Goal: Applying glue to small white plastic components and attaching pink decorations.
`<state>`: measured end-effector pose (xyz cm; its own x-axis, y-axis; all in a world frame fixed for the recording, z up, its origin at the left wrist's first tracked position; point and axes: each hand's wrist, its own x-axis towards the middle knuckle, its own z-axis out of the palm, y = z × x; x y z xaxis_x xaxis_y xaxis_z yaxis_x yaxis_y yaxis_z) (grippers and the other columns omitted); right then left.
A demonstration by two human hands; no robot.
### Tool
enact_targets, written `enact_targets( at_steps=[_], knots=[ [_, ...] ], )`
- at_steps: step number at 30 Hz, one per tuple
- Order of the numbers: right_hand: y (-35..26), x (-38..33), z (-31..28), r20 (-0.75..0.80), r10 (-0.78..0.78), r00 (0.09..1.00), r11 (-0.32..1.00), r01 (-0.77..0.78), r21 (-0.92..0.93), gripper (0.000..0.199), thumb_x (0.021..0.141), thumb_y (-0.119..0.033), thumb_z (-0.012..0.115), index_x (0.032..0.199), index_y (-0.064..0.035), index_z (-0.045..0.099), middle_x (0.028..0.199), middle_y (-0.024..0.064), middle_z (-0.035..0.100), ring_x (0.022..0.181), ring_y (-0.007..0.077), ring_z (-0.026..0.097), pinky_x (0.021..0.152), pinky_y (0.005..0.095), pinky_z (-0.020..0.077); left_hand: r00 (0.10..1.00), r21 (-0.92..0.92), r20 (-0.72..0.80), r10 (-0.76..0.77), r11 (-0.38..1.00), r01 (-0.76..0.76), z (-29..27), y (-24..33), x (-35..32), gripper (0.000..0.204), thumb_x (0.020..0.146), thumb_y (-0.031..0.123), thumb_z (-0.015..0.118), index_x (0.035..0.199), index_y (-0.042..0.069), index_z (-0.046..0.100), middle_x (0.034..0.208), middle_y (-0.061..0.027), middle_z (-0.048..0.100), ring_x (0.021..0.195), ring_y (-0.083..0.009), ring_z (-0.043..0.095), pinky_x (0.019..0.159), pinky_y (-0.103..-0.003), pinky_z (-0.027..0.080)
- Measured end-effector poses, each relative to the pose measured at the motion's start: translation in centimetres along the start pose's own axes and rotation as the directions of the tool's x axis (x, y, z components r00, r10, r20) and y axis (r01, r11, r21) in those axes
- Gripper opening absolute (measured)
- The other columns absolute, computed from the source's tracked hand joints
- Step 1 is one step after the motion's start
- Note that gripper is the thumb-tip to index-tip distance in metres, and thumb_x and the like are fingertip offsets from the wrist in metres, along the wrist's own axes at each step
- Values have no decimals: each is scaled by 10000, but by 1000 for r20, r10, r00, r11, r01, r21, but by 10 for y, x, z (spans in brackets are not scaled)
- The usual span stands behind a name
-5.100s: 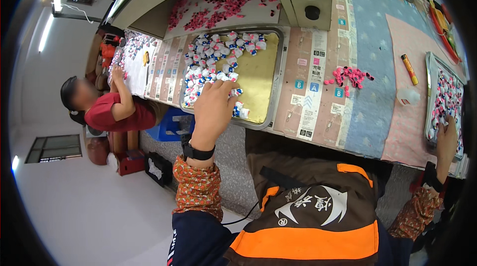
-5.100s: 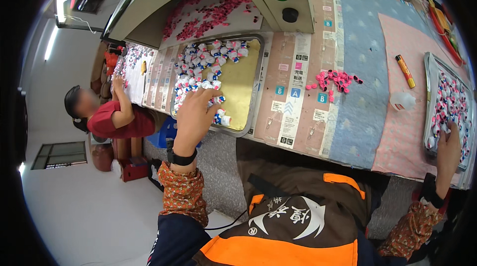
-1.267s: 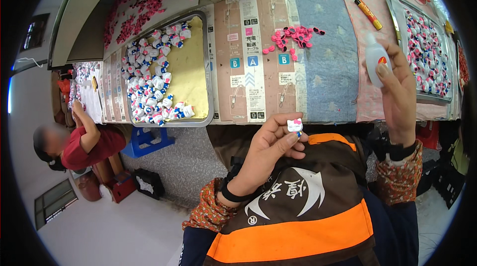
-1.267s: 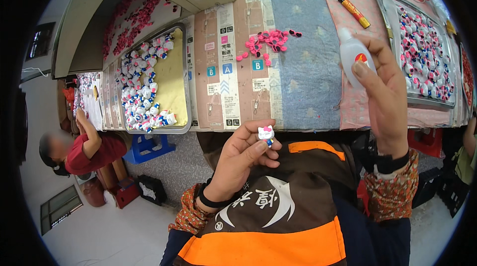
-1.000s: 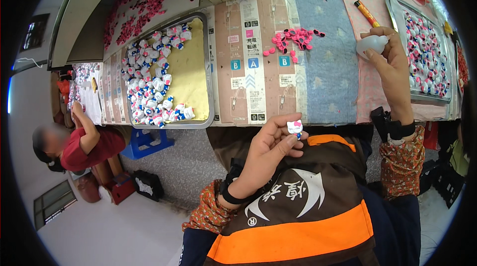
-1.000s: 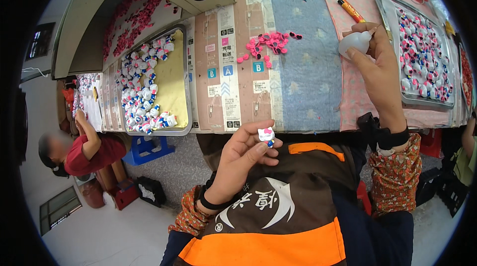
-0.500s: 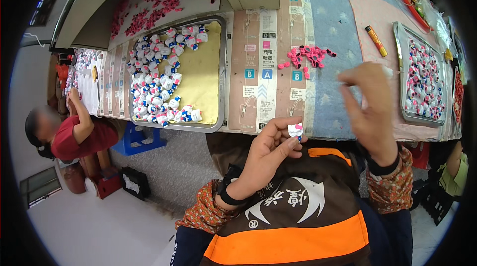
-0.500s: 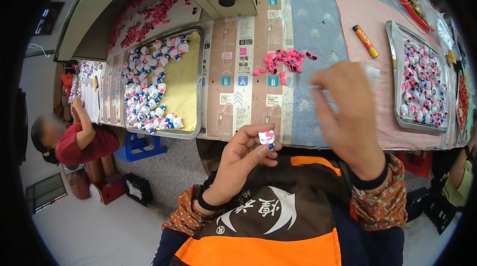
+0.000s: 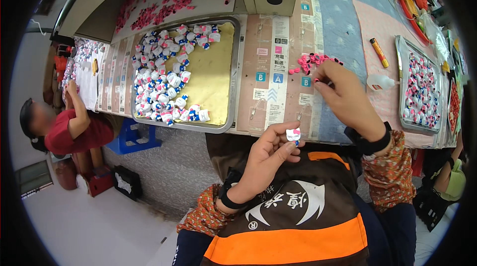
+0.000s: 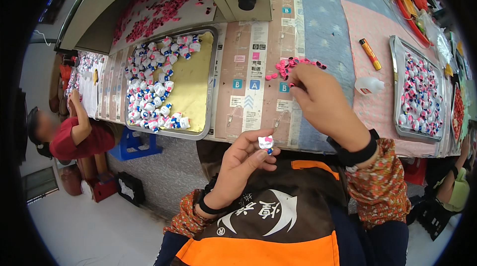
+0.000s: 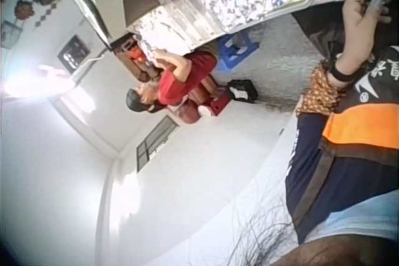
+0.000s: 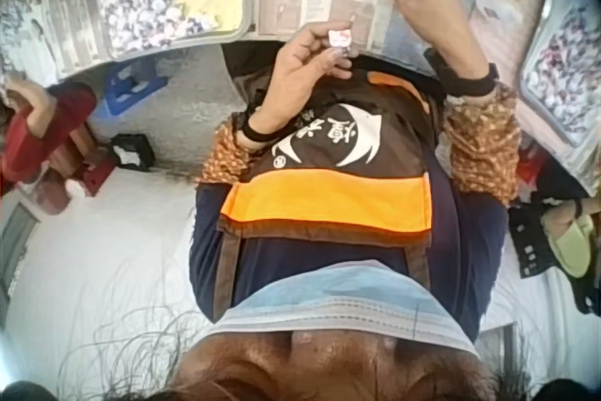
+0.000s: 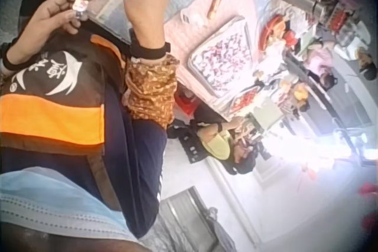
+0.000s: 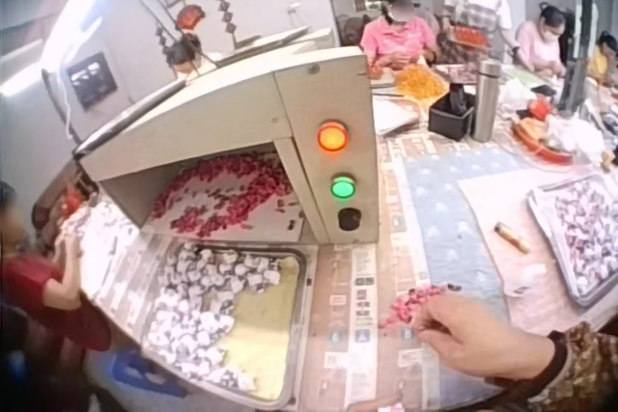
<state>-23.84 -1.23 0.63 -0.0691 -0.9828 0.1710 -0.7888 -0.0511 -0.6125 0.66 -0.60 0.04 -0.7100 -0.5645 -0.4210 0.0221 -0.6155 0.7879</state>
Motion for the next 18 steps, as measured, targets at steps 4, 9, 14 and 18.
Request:
enact_targets(
  at_steps=[4,9,14,18],
  knots=[
    [-19,-14,-20,372,333,866,546,-499,673,119,917,-54,633,1018,5,613,852,37,618,741,115,607,669,269,507,1000,-15,-23,16,1000,-16,-2,4,1,419,1024,116,530,1424,20,451,1147,-118,625,988,-129,622,856,-286,564],
    [-30,-33,-27,485,364,795,379,-602,703,147,939,-57,637,1066,17,621,875,18,629,753,72,613,682,233,532,999,-23,-33,29,999,-29,1,4,5,429,1020,111,533,1430,19,446,1146,-117,627,980,-130,627,851,-290,570],
    [-36,-51,-23,459,375,806,273,-569,776,159,927,-34,652,1073,12,610,883,22,634,777,56,618,676,214,553,998,-45,-42,37,998,-39,7,3,8,396,1010,93,547,1387,20,451,1146,-125,631,978,-140,637,836,-298,579],
    [-34,-64,-19,445,341,828,309,-546,779,148,928,-32,635,1070,3,609,868,13,619,786,51,610,681,217,559,998,-27,-48,42,999,-43,11,-2,9,365,1003,86,559,1349,20,462,1144,-129,633,971,-145,644,832,-301,584]
  ],
)
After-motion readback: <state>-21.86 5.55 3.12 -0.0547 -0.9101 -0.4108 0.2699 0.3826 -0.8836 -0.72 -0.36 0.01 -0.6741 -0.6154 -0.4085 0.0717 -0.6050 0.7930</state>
